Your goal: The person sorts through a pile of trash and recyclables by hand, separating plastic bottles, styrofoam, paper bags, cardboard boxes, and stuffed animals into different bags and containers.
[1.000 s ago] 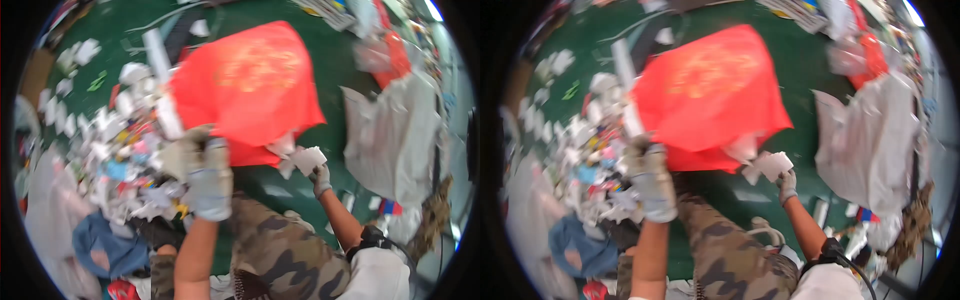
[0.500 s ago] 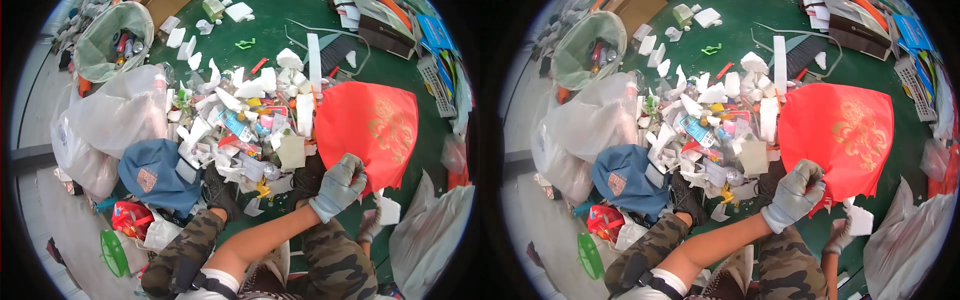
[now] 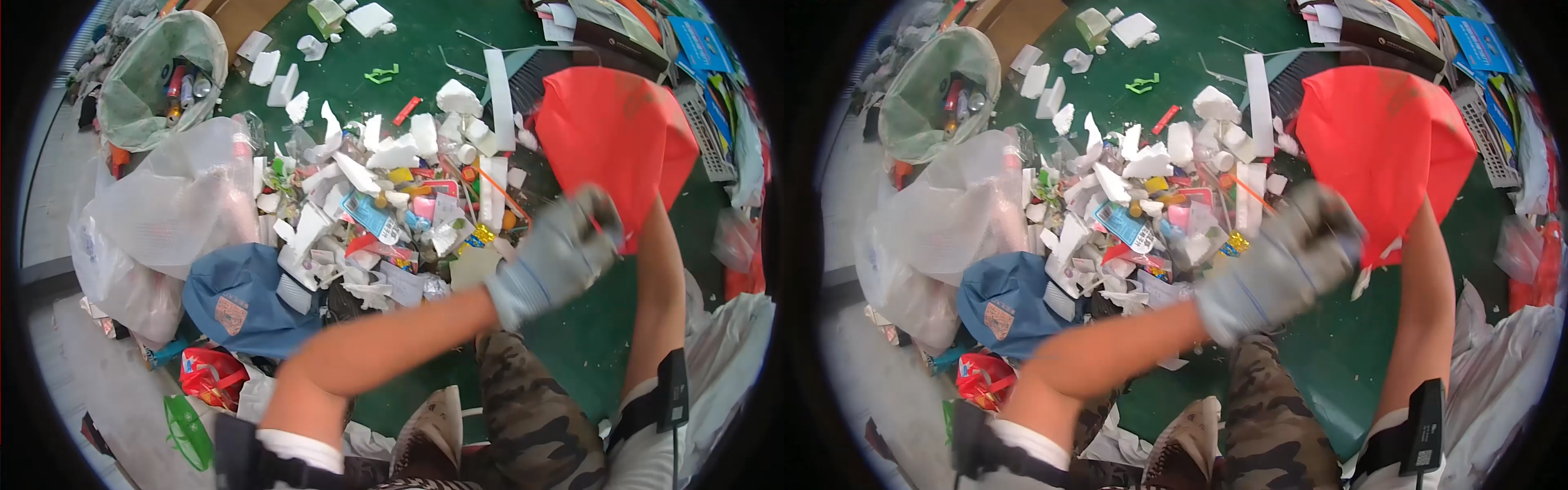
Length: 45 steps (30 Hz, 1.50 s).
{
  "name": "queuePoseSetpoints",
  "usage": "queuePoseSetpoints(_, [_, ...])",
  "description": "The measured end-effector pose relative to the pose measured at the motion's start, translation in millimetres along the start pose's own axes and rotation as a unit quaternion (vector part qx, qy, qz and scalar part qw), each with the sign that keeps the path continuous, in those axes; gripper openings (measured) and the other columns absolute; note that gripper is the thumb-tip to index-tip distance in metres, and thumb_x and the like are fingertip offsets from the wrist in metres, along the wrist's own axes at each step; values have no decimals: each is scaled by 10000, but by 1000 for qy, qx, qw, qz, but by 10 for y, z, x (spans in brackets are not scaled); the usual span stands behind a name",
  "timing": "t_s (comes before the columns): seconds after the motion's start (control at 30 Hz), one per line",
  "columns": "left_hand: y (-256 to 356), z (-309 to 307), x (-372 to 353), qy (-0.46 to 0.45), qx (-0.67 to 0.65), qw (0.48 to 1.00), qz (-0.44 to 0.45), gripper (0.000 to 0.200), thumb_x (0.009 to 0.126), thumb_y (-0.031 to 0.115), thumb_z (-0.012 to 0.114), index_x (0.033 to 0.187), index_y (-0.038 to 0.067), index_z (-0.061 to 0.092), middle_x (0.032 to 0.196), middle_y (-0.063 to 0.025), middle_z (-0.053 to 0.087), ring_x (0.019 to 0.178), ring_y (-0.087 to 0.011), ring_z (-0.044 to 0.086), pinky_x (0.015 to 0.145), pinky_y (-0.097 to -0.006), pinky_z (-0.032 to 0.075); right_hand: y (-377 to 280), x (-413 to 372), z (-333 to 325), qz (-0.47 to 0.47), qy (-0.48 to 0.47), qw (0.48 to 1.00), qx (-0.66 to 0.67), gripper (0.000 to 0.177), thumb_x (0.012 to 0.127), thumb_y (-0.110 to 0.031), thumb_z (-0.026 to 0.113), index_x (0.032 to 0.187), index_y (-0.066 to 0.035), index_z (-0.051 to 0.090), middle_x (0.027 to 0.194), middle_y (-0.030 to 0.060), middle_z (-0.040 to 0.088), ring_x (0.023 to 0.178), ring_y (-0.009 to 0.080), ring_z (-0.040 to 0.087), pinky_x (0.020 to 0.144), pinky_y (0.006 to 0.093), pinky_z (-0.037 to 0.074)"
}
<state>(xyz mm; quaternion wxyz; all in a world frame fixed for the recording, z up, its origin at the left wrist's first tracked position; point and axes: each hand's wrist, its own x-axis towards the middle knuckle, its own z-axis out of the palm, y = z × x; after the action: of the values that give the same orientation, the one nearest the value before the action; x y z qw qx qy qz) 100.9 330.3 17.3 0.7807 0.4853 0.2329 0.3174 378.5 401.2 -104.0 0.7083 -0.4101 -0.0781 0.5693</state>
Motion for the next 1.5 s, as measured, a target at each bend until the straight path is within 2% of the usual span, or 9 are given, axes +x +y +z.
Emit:
queuePoseSetpoints(0.3, [136, -1821, -1533, 126, 547, 827, -44, 449, 754, 194, 643, 1163, 51, 526, 1169, -149, 524, 1006, -249, 563, 877, -316, 443, -507, -677, -518, -98, 133, 979, -119, 396, 839, -142, 566, 1209, -24, 488, 964, 67, 581, 862, 151, 571, 755, 290, 486])
queuePoseSetpoints(0.47, [-910, -1714, -1930, -91, 763, 638, 37, 614, 614, 347, 697, 1189, 205, 536, 1273, -117, 475, 1231, -315, 391, 988, -544, 290, -133, -2005, -405, -388, 338, 731, -448, 484, 800, -50, 551, 1261, -12, 408, 1165, 99, 506, 1046, 212, 524, 881, 329, 458])
queuePoseSetpoints(0.57, [-1353, -1978, -1868, -83, 772, 630, 24, 509, 658, 293, 652, 1154, 234, 552, 1242, -82, 489, 1153, -271, 446, 944, -571, 306, 692, -2415, 86, -439, 40, 483, -757, 601, 732, -1, 641, 1279, -8, 393, 1243, 116, 448, 1178, 241, 433, 952, 352, 413])
queuePoseSetpoints(0.8, [-734, -2850, -1957, 229, 766, 593, 99, 506, 696, 4, 533, 1192, 99, 522, 1015, -153, 569, 960, -299, 542, 855, -367, 451, 2250, -1981, 273, -218, -370, 283, -858, 900, 570, -363, 773, 1347, -169, 362, 1386, 178, 323, 1291, 363, 294, 1031, 483, 278])
queuePoseSetpoints(0.93, [-750, -3311, -2210, 410, 509, 755, 47, 481, 757, -50, 504, 1224, 66, 498, 1100, -118, 565, 959, -223, 550, 834, -311, 466, 2199, -1436, -52, -211, -283, 499, -791, 603, 658, -163, 707, 1220, -127, 491, 1194, 160, 520, 1092, 313, 520, 918, 392, 420])
queuePoseSetpoints(0.97, [-739, -3390, -2238, 474, 349, 806, 70, 462, 788, -42, 500, 1239, 59, 485, 1125, -106, 557, 941, -184, 547, 811, -285, 472, 2179, -1375, -109, -137, -210, 706, -663, 555, 665, -126, 698, 1189, -116, 513, 1130, 156, 552, 1011, 312, 557, 864, 377, 449])
queuePoseSetpoints(1.2, [-752, -2795, -2134, 424, 59, 899, 92, 269, 822, 12, 562, 1083, 78, 572, 1102, -70, 586, 938, -123, 566, 799, -295, 485, 1897, -1394, 755, -207, -305, 519, -771, 374, 657, -204, 729, 997, -110, 606, 1123, 139, 566, 1037, 304, 548, 858, 407, 448])
queuePoseSetpoints(1.3, [-861, -2454, -1866, 80, 715, 694, -43, 485, 736, 152, 628, 1207, 168, 513, 1230, -139, 502, 1113, -315, 513, 917, -374, 432, 2217, -1141, 1110, -221, -292, 408, -836, 547, 666, -317, 731, 1162, -168, 553, 1356, 170, 386, 1246, 357, 370, 955, 470, 379])
queuePoseSetpoints(1.5, [-1183, -2812, -1684, 15, 824, 535, -185, 689, 660, 275, 729, 1291, 311, 458, 1356, -154, 384, 1203, -368, 419, 928, -456, 406, 2575, -849, 1221, -114, -269, 306, -906, 822, 638, -369, 757, 1348, -246, 361, 1475, 144, 172, 1322, 339, 277, 987, 439, 372])
